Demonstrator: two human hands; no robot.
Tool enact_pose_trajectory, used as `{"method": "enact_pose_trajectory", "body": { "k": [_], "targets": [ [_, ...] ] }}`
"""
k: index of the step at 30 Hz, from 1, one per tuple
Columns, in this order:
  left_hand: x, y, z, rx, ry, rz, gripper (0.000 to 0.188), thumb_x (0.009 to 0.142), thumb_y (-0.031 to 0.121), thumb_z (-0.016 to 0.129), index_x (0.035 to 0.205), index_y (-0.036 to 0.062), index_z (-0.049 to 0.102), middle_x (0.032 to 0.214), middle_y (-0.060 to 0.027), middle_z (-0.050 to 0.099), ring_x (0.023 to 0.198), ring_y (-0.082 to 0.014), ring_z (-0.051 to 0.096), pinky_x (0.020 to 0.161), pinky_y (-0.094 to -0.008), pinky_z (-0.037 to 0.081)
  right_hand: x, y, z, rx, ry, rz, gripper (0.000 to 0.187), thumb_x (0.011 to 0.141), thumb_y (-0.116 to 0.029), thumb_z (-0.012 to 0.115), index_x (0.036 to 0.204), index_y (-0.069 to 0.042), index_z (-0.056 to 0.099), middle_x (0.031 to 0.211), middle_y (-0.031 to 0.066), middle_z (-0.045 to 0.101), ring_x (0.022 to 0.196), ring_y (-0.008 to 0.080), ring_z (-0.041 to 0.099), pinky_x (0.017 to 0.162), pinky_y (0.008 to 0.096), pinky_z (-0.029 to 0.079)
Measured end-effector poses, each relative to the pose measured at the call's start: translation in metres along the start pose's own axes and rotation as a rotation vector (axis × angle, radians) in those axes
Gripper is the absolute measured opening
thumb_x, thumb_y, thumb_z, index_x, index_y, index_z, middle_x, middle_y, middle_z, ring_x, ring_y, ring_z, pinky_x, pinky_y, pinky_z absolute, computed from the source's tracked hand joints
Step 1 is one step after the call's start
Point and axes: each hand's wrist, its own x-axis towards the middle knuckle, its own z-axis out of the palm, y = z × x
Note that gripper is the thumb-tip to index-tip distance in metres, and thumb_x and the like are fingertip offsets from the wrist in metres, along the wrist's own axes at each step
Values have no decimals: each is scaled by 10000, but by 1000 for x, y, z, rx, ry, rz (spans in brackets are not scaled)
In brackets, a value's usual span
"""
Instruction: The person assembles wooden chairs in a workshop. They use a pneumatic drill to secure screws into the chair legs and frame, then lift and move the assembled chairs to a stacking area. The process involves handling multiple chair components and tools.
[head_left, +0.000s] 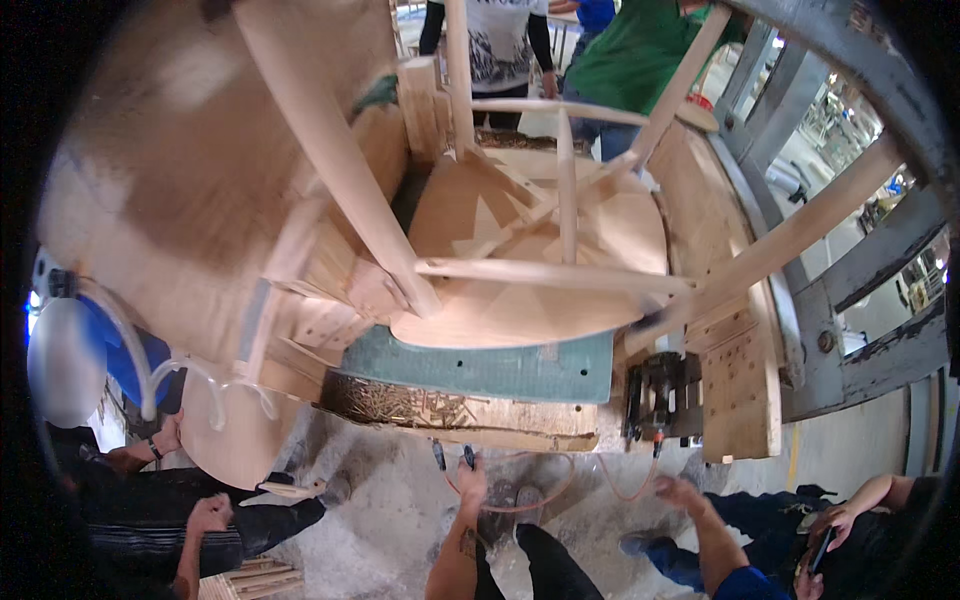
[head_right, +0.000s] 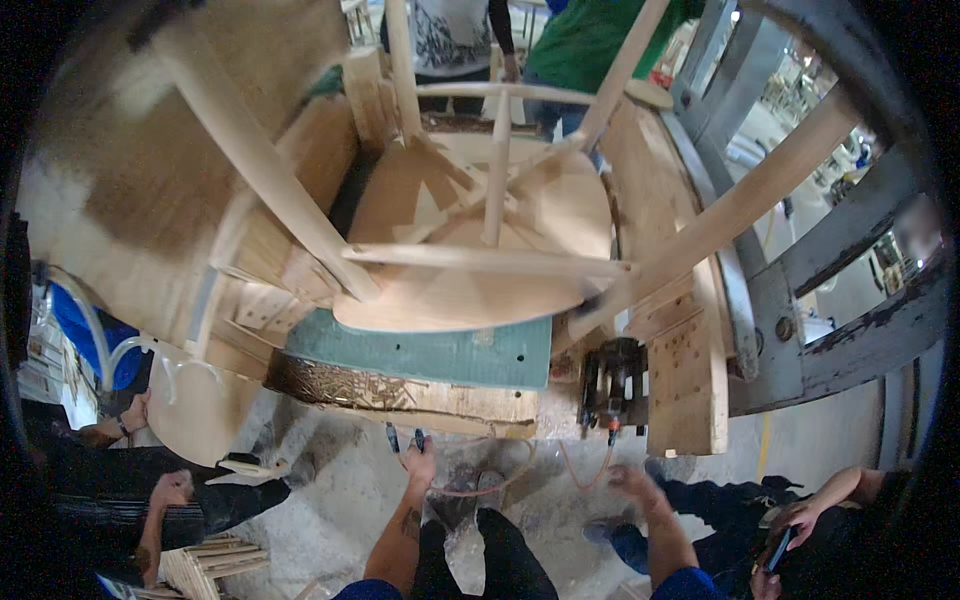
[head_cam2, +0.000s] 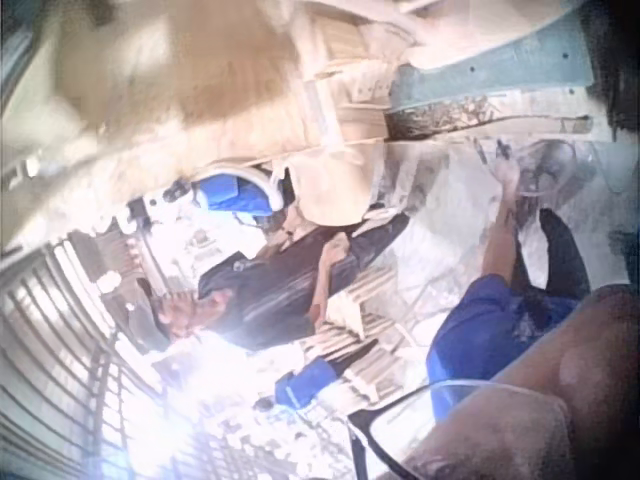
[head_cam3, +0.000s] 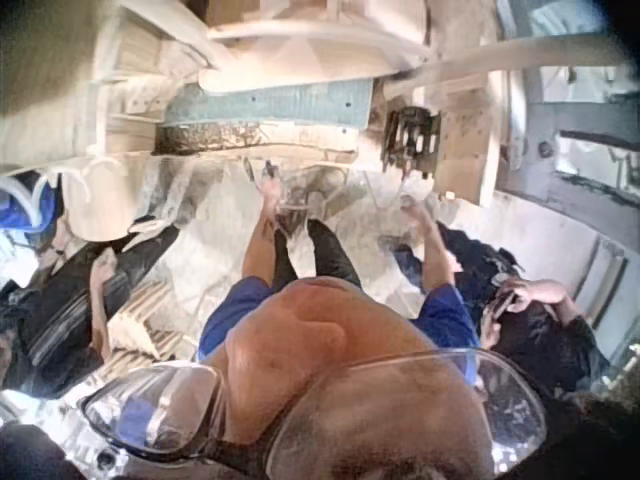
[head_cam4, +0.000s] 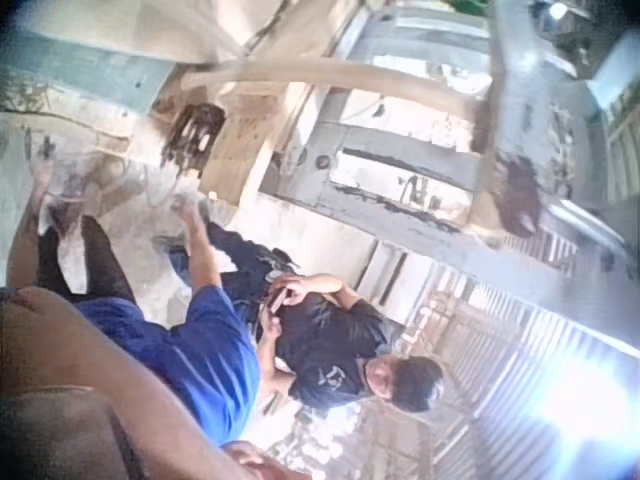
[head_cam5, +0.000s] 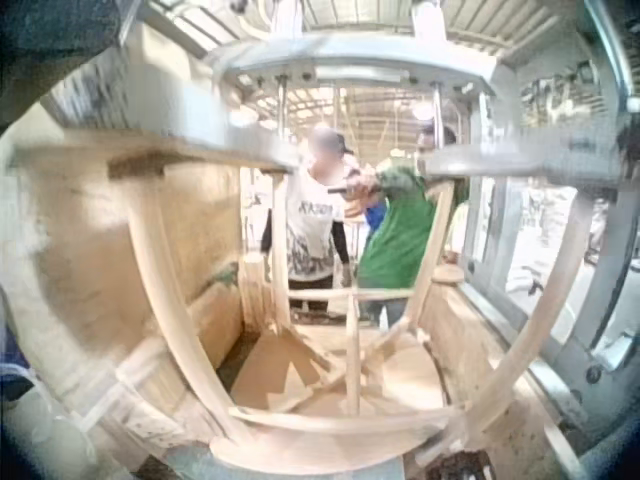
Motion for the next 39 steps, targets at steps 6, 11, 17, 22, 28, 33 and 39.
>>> {"method": "enact_pose_trajectory", "body": {
  "k": [6,11,17,22,28,33,39],
  "targets": [
    [-43,20,-63,-37,-183,18,540,850,511,666,917,-25,677,850,-256,689,864,-420,676,760,-481,511,-65,-9,114,-39,-181,-403,505,827,-321,663,1284,-118,595,1301,109,608,1112,235,621,929,361,498],
    [-106,-22,-166,335,-300,83,629,804,596,661,876,-28,696,825,-267,680,870,-433,673,755,-499,516,-114,-89,154,101,-158,-95,259,872,-190,608,1087,-81,702,1081,130,696,1125,271,601,947,386,485],
    [-142,-32,-153,110,-362,-350,454,912,428,603,640,67,554,524,-38,520,378,-179,470,388,-347,380,-79,-86,125,10,-176,-263,289,872,-155,571,1127,-54,663,1020,123,696,965,227,650,804,348,522],
    [-242,-79,-247,-101,-451,-390,377,922,363,664,712,97,497,519,25,451,394,-96,415,369,-293,345,-55,-120,100,304,6,-313,391,909,-203,557,1263,-39,561,1025,135,699,886,222,680,734,353,544],
    [-221,-45,-239,-38,-198,-216,409,939,398,626,741,50,542,577,-22,524,464,-126,497,433,-341,383,-31,-158,99,-34,-149,-337,398,872,-238,584,1228,-59,608,1009,150,708,860,240,692,731,360,551],
    [-224,-33,-225,179,51,79,423,908,346,616,1115,-21,583,937,-299,650,904,-503,623,759,-499,495,-24,-152,89,-379,5,-439,374,880,-307,589,1175,-84,639,954,134,712,830,285,694,768,409,548],
    [-245,15,-251,-342,-159,-52,169,989,214,543,1024,48,539,630,42,430,485,-39,389,419,-227,317,-58,-190,84,-90,-70,-366,371,851,-307,598,1163,-113,654,973,140,720,912,317,689,811,428,546]
  ]
}}
